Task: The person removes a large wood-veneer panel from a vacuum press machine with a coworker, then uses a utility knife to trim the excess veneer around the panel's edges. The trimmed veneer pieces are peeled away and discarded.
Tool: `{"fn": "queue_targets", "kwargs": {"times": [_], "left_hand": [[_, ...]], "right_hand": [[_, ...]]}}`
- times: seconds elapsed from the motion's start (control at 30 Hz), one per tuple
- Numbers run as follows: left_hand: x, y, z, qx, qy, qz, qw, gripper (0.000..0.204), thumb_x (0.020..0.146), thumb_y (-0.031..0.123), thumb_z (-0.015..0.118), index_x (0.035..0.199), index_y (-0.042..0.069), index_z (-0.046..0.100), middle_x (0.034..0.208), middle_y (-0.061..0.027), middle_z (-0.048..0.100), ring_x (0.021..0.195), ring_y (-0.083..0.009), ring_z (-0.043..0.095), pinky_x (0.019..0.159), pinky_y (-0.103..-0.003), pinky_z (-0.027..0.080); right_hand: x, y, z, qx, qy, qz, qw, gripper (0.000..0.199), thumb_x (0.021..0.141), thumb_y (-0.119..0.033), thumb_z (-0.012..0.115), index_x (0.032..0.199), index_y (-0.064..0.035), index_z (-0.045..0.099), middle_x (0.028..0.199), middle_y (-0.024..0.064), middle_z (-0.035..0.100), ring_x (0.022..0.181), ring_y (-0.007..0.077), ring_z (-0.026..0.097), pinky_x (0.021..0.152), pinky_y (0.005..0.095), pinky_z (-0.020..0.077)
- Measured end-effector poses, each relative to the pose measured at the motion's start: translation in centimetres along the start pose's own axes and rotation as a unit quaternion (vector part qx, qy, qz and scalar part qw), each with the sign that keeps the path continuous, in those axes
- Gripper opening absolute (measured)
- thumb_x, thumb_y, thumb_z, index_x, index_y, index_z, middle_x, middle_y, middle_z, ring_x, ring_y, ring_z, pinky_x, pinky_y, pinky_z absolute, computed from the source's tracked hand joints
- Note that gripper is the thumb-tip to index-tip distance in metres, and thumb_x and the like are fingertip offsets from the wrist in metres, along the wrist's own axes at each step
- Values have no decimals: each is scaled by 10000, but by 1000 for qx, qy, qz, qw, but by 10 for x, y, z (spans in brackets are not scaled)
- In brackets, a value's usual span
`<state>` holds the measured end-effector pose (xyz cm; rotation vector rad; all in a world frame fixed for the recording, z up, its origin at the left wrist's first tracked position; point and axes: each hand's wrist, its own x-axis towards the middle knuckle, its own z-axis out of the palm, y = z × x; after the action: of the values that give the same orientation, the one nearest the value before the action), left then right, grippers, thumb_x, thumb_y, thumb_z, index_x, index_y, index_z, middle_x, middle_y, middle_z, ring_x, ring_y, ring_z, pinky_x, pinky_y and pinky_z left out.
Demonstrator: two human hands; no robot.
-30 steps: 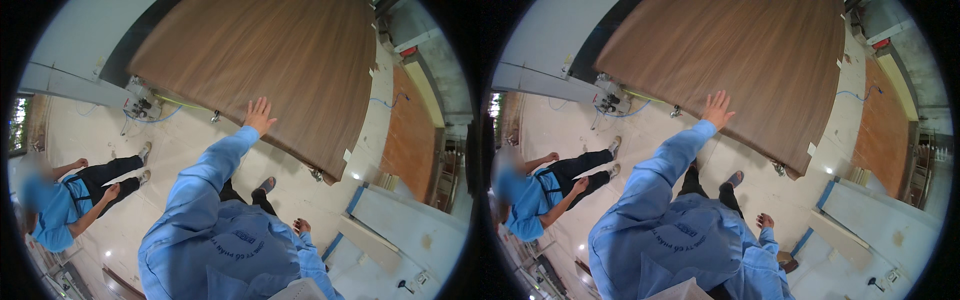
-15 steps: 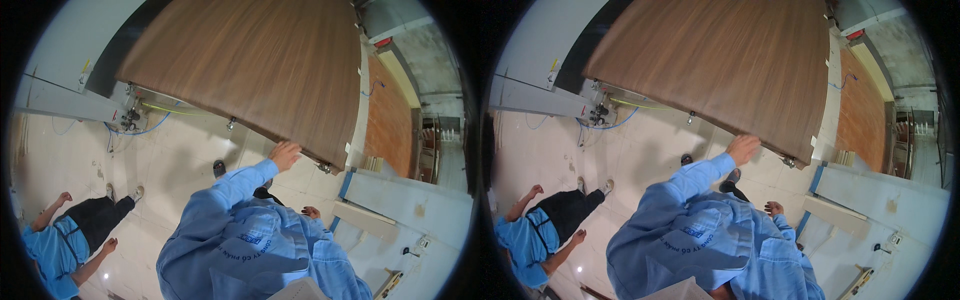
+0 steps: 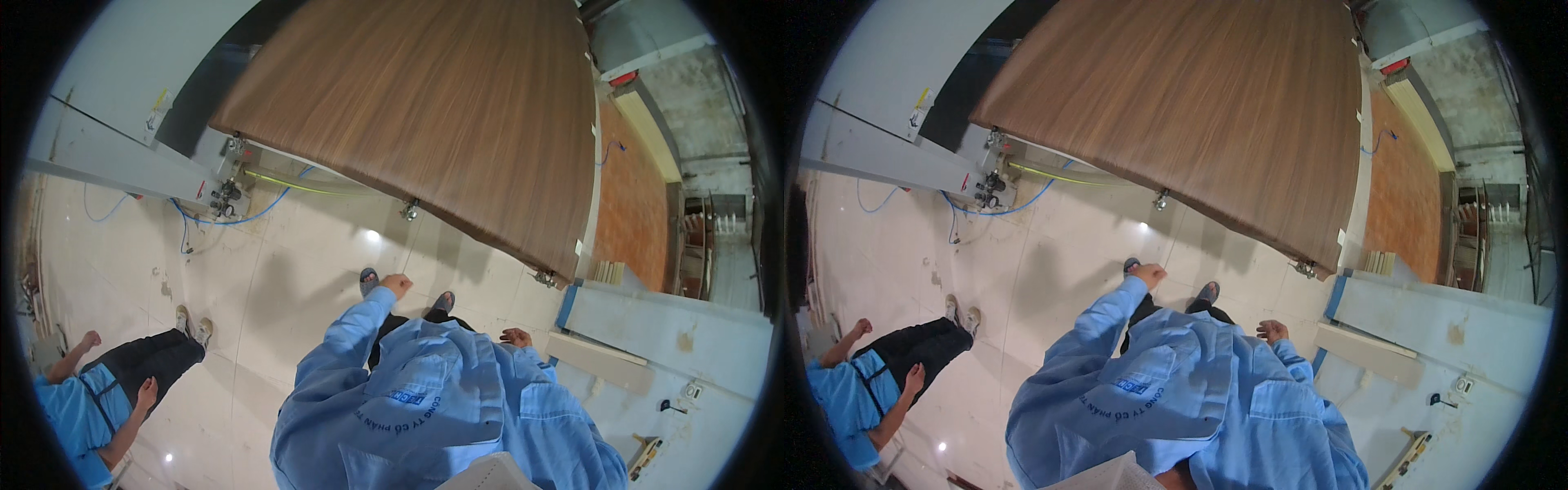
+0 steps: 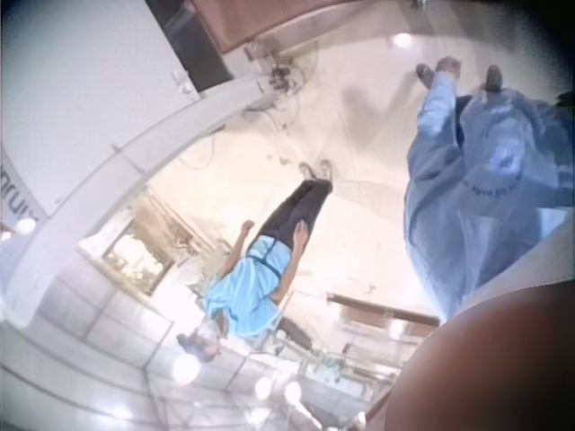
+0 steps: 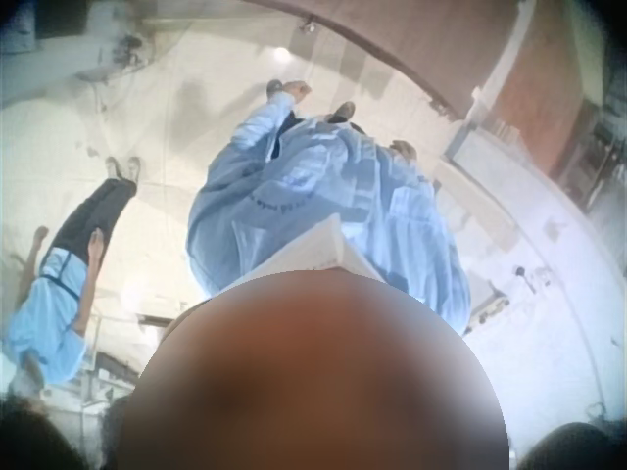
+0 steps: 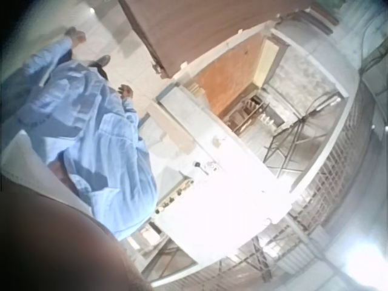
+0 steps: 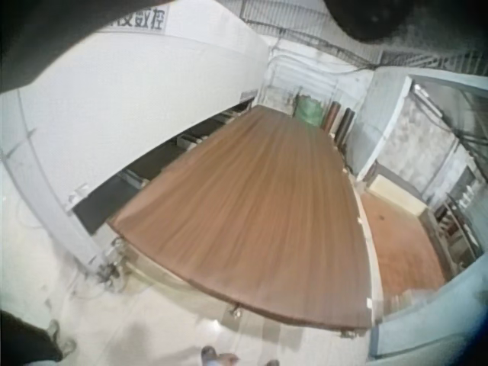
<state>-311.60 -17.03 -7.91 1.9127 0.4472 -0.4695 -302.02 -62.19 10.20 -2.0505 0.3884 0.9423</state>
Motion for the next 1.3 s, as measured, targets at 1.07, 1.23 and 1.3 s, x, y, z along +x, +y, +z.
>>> {"fn": "queue_targets", "kwargs": {"times": [1.07, 1.23, 1.3], "left_hand": [[-299, -166, 98, -459, 352, -302, 758, 316, 957, 376, 619, 1156, 142, 692, 966, -61, 760, 786, -167, 702, 647, -378, 533], [-437, -158, 190, -409, 431, -324, 736, 339, 945, 361, 621, 1112, 85, 726, 957, -70, 762, 789, -164, 719, 630, -323, 565], [-506, -162, 236, -414, 456, -376, 693, 354, 933, 347, 619, 1116, 69, 737, 934, -82, 768, 771, -180, 725, 709, -332, 582]], "right_hand": [[50, 38, 82, -64, -215, -98, 970, 371, 993, -354, 599, 1214, -59, 635, 1113, 168, 718, 968, 339, 708, 772, 522, 581], [20, 90, 124, -135, -313, -78, 937, 431, 961, -365, 620, 1253, -48, 605, 1115, 198, 709, 984, 384, 694, 838, 529, 558], [-1, 97, 153, -192, -348, -80, 914, 433, 961, -367, 619, 1257, -52, 603, 1114, 199, 709, 983, 385, 694, 841, 527, 557]]}}
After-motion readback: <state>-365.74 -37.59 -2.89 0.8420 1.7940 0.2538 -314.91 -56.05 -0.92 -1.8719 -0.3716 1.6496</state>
